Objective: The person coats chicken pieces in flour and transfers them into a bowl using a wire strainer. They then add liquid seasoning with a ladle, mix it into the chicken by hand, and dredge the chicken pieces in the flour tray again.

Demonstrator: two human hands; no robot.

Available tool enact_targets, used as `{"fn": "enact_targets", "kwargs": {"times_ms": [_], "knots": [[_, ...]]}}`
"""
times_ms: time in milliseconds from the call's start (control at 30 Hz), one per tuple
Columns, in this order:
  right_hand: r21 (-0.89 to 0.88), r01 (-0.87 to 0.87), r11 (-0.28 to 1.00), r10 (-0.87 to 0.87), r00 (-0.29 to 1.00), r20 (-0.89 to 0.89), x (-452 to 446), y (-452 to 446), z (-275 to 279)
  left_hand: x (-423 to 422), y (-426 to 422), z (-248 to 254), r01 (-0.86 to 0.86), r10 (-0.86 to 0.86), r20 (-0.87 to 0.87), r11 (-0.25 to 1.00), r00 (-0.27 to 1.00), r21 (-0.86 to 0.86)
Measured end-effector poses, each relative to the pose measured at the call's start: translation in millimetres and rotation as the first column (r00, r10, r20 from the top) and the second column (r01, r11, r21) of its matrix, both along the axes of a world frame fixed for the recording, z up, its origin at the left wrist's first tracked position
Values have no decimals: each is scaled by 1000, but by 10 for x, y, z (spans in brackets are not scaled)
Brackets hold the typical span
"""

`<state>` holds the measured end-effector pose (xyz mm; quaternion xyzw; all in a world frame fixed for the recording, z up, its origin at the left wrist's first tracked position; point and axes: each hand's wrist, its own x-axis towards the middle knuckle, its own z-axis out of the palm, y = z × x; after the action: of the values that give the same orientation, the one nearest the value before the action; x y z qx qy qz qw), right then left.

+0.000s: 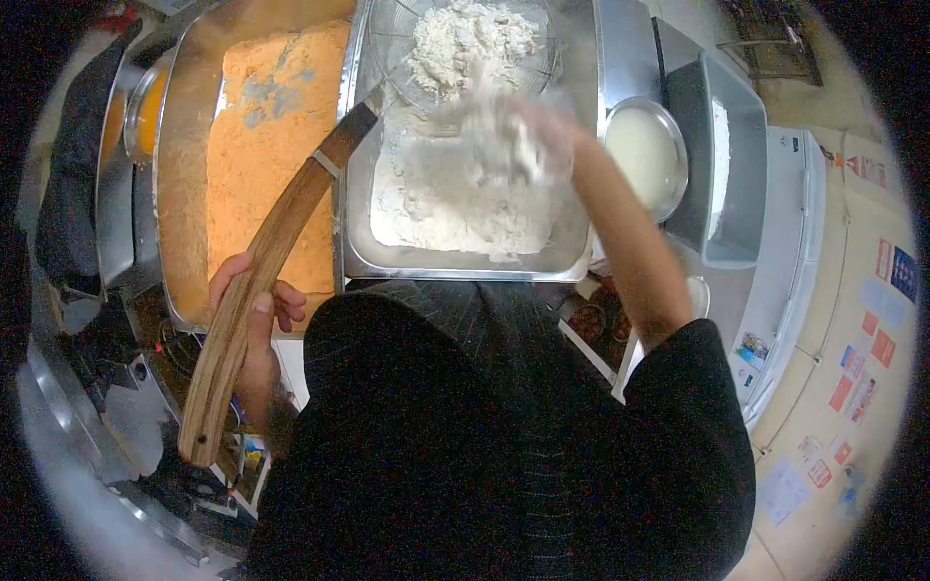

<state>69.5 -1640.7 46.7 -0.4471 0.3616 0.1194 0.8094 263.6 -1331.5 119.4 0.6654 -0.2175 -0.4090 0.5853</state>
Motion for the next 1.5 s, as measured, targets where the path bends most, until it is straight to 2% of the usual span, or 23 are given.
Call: {"fn": "enact_targets", "kwargs": {"times_ms": [67,133,267,333,367,433,467,533,567,633,667,767,867,900,1000,1033,1133,1200,1267,1333,1400,1467,1500], "knots": [[130,-28,991,4,983,185,44,-459,-205,3,8,-3,16,-15,17,1000,1000,-14],[-427,324,844,-389,918,-72,177,-591,-164,12,13,-6,24,-24,17,999,1000,-29],[-730,42,682,15,997,72,-130,-411,-664,9,31,-33,2,-2,18,1000,1000,-15],[-916,-389,-95,325,858,-398,-48,214,-994,15,-16,23,12,-10,35,999,999,-52],[-634,-487,601,109,835,-539,371,641,-463,16,-54,76,4,-3,34,999,999,-50],[-936,-311,163,370,899,-235,419,889,-1007,13,-138,219,-9,10,58,1000,998,-23],[-938,-306,163,370,901,-229,576,936,-1072,23,-154,272,-9,10,64,1000,998,-23],[-911,-267,-314,242,906,-348,869,846,-1234,33,-192,345,13,-11,71,999,997,-33],[-912,-263,-314,238,908,-343,984,663,-1217,30,-203,356,17,-15,77,999,997,-33],[-664,-499,557,304,866,-396,1192,356,-1117,34,-206,365,15,-10,105,999,994,-41],[-665,-497,558,305,868,-393,1149,402,-1254,23,-208,368,15,-10,108,999,994,-39],[-795,-601,-89,428,697,-575,996,619,-1064,0,-206,336,-57,59,60,998,996,-24],[-924,-357,139,471,844,-255,679,712,-1217,34,-189,271,-66,68,41,997,997,-47],[-956,-278,97,472,858,-202,588,687,-1389,44,-177,261,-50,53,47,997,997,-53],[-841,-516,164,322,833,-449,708,711,-1108,31,-179,255,-54,57,43,997,997,-55],[-916,-402,9,311,871,-380,687,800,-1692,21,-188,254,-73,75,34,996,997,-57],[-875,-469,121,388,833,-394,732,1213,-1232,23,-195,257,-78,79,28,996,996,-39],[-947,-303,104,404,883,-238,627,1239,-1209,13,-195,232,-84,85,30,995,996,-53],[-649,-751,120,630,563,-535,706,1186,-730,7,-193,219,-86,88,32,994,996,-73],[-735,-666,126,598,642,-480,503,1189,-931,27,-182,224,-75,78,63,996,995,-49],[-745,-582,326,597,738,-315,347,1097,-940,12,-175,224,-93,95,57,995,994,-27],[-689,-639,341,599,713,-364,274,973,-854,6,-160,205,-114,114,47,994,992,-3],[-610,-580,540,528,798,-291,226,881,-765,3,-154,186,-120,120,45,993,992,-12]]}}
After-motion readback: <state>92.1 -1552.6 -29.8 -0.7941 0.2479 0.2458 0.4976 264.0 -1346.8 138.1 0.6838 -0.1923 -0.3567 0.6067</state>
